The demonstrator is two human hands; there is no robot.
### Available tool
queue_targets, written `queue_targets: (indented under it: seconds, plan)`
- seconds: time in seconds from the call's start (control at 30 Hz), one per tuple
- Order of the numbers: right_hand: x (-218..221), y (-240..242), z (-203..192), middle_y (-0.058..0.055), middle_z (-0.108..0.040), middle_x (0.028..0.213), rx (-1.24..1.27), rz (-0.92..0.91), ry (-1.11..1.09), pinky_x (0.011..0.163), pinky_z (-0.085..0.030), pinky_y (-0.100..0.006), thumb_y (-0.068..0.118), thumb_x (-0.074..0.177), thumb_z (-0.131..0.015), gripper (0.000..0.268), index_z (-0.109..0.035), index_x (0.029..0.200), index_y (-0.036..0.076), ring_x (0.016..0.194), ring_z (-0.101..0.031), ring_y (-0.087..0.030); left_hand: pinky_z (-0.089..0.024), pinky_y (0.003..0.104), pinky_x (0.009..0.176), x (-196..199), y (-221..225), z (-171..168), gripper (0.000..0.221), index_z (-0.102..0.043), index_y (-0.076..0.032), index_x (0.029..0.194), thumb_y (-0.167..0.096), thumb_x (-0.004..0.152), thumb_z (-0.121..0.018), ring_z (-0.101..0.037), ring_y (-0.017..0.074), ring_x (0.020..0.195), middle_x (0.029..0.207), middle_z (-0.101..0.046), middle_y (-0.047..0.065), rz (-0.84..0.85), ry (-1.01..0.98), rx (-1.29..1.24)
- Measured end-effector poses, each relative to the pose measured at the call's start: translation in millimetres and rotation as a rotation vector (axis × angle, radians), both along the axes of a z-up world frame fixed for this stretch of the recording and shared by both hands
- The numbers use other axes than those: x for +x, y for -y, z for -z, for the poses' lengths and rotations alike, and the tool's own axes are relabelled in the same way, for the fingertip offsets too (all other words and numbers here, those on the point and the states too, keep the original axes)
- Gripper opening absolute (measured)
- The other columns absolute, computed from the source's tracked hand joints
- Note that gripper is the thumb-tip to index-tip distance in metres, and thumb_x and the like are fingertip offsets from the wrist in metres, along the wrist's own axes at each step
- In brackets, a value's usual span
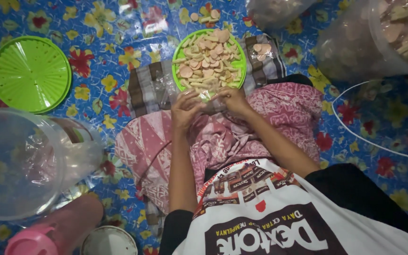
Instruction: Sorting and inspecting sliced food items on a plate while sitting on the floor
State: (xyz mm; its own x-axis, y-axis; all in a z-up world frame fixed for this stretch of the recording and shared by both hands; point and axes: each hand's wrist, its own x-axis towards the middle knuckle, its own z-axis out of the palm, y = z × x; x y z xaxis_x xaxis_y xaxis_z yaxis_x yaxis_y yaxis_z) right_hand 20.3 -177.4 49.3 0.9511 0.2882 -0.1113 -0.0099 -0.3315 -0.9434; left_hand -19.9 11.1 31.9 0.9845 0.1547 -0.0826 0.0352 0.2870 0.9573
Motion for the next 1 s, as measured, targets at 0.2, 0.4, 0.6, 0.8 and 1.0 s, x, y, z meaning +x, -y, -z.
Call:
queue_targets:
  seconds: [0.2, 0.4, 0.6, 0.8, 1.0]
  plan:
    - [17, 1, 82, -0.012, -0.065, 0.094, -0.068, -0.064, 0.091, 0.084, -0.048, -0.036, -0.009, 0.072, -0.062, 0.017, -0.07, 0.08, 0.004, 0.094, -0.061, -0.03, -0.051, 0.022, 0.069, 10, 11, 8, 0.036, -0.074, -0.015, 0.091, -0.009, 0.058, -0.087, -0.062, 0.0152, 0.081, 0.095, -0.066, 0.007, -0.062, -0.056, 0.316]
    - [25, -7, 70, -0.013, -0.065, 0.096, -0.063, -0.066, 0.017, 0.086, -0.047, -0.04, -0.007, 0.076, -0.058, 0.022, -0.07, 0.089, 0.005, 0.096, -0.061, -0.034, -0.052, 0.027, 0.067, 24, 9, 39, 0.024, -0.074, -0.011, 0.081, -0.007, 0.06, -0.086, -0.065, 0.0168, 0.072, 0.075, -0.067, 0.007, -0.112, -0.081, 0.321]
    - [51, -19, 38, -0.011, -0.065, 0.099, -0.046, -0.015, -0.01, 0.083, -0.05, -0.037, 0.004, 0.082, -0.061, 0.023, -0.069, 0.102, 0.012, 0.097, -0.062, -0.03, -0.051, 0.026, 0.071, 33, -8, 47, 0.016, -0.074, -0.016, 0.08, -0.015, 0.066, -0.083, -0.066, 0.017, 0.075, 0.076, -0.068, 0.004, -0.224, -0.064, 0.466]
    - [105, -45, 61, -0.008, -0.059, 0.091, -0.28, -0.178, 0.386, 0.078, -0.049, -0.04, 0.009, 0.083, -0.063, 0.019, -0.067, 0.101, 0.014, 0.088, -0.06, -0.03, -0.051, 0.026, 0.062, 41, -27, 49, 0.016, -0.073, -0.008, 0.082, -0.01, 0.069, -0.081, -0.063, 0.0141, 0.065, 0.074, -0.068, 0.008, -0.478, -0.183, 0.332]
    - [137, -90, 97, -0.004, -0.052, 0.099, -0.578, -0.32, 0.647, 0.073, -0.045, -0.041, 0.019, 0.08, -0.067, 0.029, -0.059, 0.108, 0.016, 0.095, -0.051, -0.028, -0.05, 0.026, 0.056, 41, -30, 51, 0.016, -0.072, -0.005, 0.085, -0.007, 0.07, -0.079, -0.06, 0.0142, 0.061, 0.073, -0.067, 0.011, -0.518, -0.203, 0.282]
